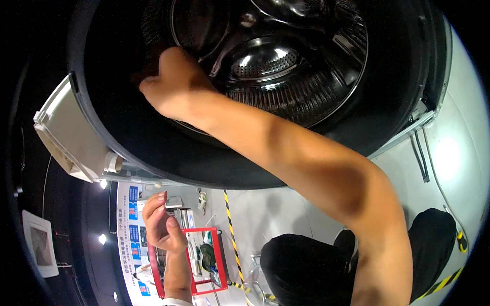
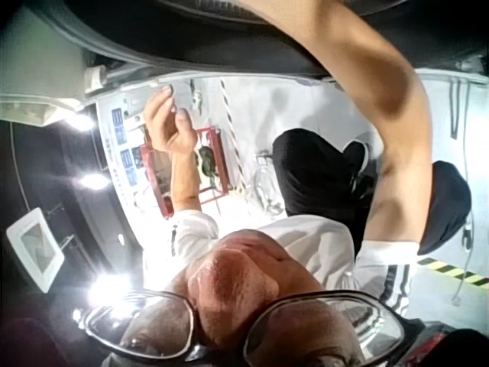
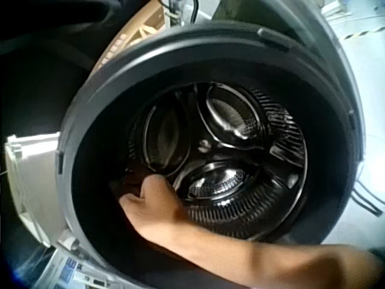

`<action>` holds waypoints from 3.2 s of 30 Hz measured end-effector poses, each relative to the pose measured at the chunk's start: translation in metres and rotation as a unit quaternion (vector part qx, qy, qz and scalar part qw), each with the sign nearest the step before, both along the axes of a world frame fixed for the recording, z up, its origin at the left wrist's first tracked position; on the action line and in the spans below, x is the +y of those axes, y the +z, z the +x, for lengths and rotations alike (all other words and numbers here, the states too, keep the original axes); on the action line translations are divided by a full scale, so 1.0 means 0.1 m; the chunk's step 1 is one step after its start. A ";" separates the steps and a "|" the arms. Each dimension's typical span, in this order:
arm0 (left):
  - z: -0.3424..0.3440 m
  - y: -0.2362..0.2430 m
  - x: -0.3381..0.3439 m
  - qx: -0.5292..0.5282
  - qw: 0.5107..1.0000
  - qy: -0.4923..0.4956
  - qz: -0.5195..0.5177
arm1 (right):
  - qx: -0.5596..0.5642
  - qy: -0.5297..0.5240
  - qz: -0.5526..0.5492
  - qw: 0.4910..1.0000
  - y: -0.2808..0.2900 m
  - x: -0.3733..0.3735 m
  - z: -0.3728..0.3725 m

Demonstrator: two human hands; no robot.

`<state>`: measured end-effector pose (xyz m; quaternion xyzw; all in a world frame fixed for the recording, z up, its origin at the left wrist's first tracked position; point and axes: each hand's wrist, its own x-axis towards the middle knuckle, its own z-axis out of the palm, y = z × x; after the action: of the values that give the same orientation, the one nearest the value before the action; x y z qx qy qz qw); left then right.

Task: The person reaches into the inner drum of a washing machine and touches the interior surface by hand. They then manipulate the rubber door seal, pulling and tucking the edges around the frame while kneeling on the floor.

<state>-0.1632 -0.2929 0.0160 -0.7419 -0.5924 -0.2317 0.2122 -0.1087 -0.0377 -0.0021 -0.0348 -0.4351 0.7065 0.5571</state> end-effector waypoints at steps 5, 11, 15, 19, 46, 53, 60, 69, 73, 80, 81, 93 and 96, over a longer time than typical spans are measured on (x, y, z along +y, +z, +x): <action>-0.46 0.19 0.10 0.248 0.952 0.057 -0.168 | 0.094 -0.049 -0.027 0.994 0.06 0.07 -0.07; -0.77 0.44 0.16 0.475 0.810 0.108 -0.327 | 0.174 0.007 -0.009 0.985 0.03 0.13 -0.05; -0.79 0.54 0.25 0.513 0.788 0.051 -0.336 | -0.028 -0.105 0.090 0.990 -0.10 -0.03 -0.17; -0.90 0.53 0.34 0.490 0.803 -0.032 -0.338 | -0.106 -0.044 0.007 0.993 -0.10 -0.24 -0.21; -0.93 0.58 0.30 0.531 0.667 0.068 -0.518 | -0.025 -0.108 -0.015 0.994 -0.02 -0.49 -0.38; -1.04 0.56 0.21 0.541 0.739 -0.018 -0.402 | 0.126 -0.045 -0.129 0.982 0.13 -0.41 -0.29; -1.07 0.51 0.18 0.548 0.747 -0.035 -0.375 | 0.124 -0.106 -0.112 0.980 0.18 -0.30 -0.21; -1.12 0.53 0.16 0.543 0.731 0.004 -0.413 | 0.141 -0.075 -0.109 0.981 0.21 -0.09 -0.10; -1.11 0.52 0.20 0.535 0.746 -0.014 -0.395 | 0.187 -0.109 -0.148 0.965 0.26 -0.15 -0.05; -1.05 0.51 0.22 0.539 0.755 -0.027 -0.373 | 0.270 -0.095 -0.235 0.929 0.39 0.00 0.04; -1.04 0.50 0.25 0.536 0.763 -0.039 -0.360 | 0.281 -0.097 -0.243 0.923 0.40 -0.04 0.07; -1.02 0.51 0.23 0.526 0.760 -0.031 -0.380 | 0.298 -0.013 -0.208 0.932 0.37 0.13 0.14; -1.03 0.53 0.22 0.545 0.743 -0.019 -0.388 | 0.284 0.001 -0.220 0.933 0.37 0.11 0.22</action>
<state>-0.2662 -0.2709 0.0695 -0.7714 -0.4003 0.4576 0.1879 -0.0869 -0.0267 0.0348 0.0463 -0.0926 0.7651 0.6356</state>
